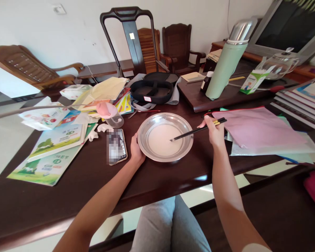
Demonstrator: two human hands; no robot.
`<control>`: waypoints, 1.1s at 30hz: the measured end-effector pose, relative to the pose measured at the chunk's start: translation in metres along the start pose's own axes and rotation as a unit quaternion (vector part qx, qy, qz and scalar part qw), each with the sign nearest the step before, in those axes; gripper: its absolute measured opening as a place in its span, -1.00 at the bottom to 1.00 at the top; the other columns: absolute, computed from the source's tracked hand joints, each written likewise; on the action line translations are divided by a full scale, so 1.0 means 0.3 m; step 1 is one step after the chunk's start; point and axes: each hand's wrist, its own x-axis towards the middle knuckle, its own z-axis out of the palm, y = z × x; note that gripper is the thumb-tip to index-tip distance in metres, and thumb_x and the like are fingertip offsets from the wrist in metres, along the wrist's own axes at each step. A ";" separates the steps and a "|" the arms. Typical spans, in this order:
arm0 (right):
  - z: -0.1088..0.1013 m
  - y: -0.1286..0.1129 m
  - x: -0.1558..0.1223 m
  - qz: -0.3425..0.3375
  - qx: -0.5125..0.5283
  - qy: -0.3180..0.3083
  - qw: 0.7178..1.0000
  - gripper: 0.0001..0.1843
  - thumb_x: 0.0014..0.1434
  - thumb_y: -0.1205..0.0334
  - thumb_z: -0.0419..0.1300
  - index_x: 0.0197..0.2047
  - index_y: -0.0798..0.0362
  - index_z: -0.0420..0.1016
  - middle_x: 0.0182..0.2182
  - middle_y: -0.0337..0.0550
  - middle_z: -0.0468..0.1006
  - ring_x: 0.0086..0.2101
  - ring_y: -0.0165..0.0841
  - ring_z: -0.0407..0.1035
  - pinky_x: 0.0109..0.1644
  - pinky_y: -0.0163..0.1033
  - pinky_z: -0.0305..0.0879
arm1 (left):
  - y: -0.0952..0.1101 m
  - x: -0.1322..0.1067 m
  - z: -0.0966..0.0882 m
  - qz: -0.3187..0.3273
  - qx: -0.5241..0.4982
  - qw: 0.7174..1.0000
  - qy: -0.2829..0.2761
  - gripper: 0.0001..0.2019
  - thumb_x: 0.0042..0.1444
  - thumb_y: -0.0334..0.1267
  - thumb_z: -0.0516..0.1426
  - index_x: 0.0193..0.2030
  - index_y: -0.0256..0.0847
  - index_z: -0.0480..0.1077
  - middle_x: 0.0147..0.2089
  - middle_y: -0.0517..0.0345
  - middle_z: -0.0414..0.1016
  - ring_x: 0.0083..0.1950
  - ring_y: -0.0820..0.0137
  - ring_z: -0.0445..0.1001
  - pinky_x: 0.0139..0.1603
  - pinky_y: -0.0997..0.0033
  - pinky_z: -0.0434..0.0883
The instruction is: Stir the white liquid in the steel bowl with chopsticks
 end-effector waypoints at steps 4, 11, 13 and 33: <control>0.023 -0.022 -0.016 0.019 0.021 -0.098 0.995 -0.26 0.32 -0.61 0.32 -0.50 -0.12 0.69 -0.45 -0.12 0.73 -0.33 -0.13 0.66 -0.07 0.00 0.56 | 0.001 0.000 -0.004 -0.026 0.010 0.999 0.018 -0.63 0.10 0.08 0.46 -0.41 -0.11 0.49 -0.41 0.25 0.59 -0.24 0.27 0.61 -0.13 0.35 0.56; 0.044 -0.021 -0.016 -0.017 -0.013 -0.083 0.996 -0.34 0.38 -0.52 0.32 -0.39 -0.12 0.75 -0.35 -0.10 0.79 -0.22 -0.11 0.66 0.02 0.03 0.56 | 0.008 -0.012 0.009 -0.030 0.006 0.999 0.023 -0.59 0.10 0.09 0.47 -0.44 -0.10 0.44 -0.44 0.26 0.54 -0.30 0.27 0.57 -0.18 0.34 0.53; 0.025 -0.010 -0.006 -0.010 -0.020 -0.028 0.999 -0.33 0.42 -0.48 0.30 -0.46 -0.13 0.69 -0.43 -0.12 0.74 -0.27 -0.11 0.65 0.02 0.04 0.56 | 0.011 -0.015 0.013 -0.033 0.010 0.999 0.030 -0.60 0.12 0.07 0.45 -0.45 -0.10 0.43 -0.45 0.27 0.53 -0.33 0.31 0.53 -0.20 0.36 0.51; 0.019 -0.029 -0.012 0.024 0.011 -0.041 0.999 -0.25 0.35 -0.58 0.30 -0.56 -0.12 0.59 -0.52 -0.13 0.67 -0.38 -0.13 0.62 -0.08 0.02 0.57 | 0.002 0.002 -0.011 -0.026 0.015 0.999 0.020 -0.60 0.13 0.08 0.45 -0.43 -0.11 0.45 -0.43 0.28 0.54 -0.31 0.33 0.52 -0.20 0.39 0.49</control>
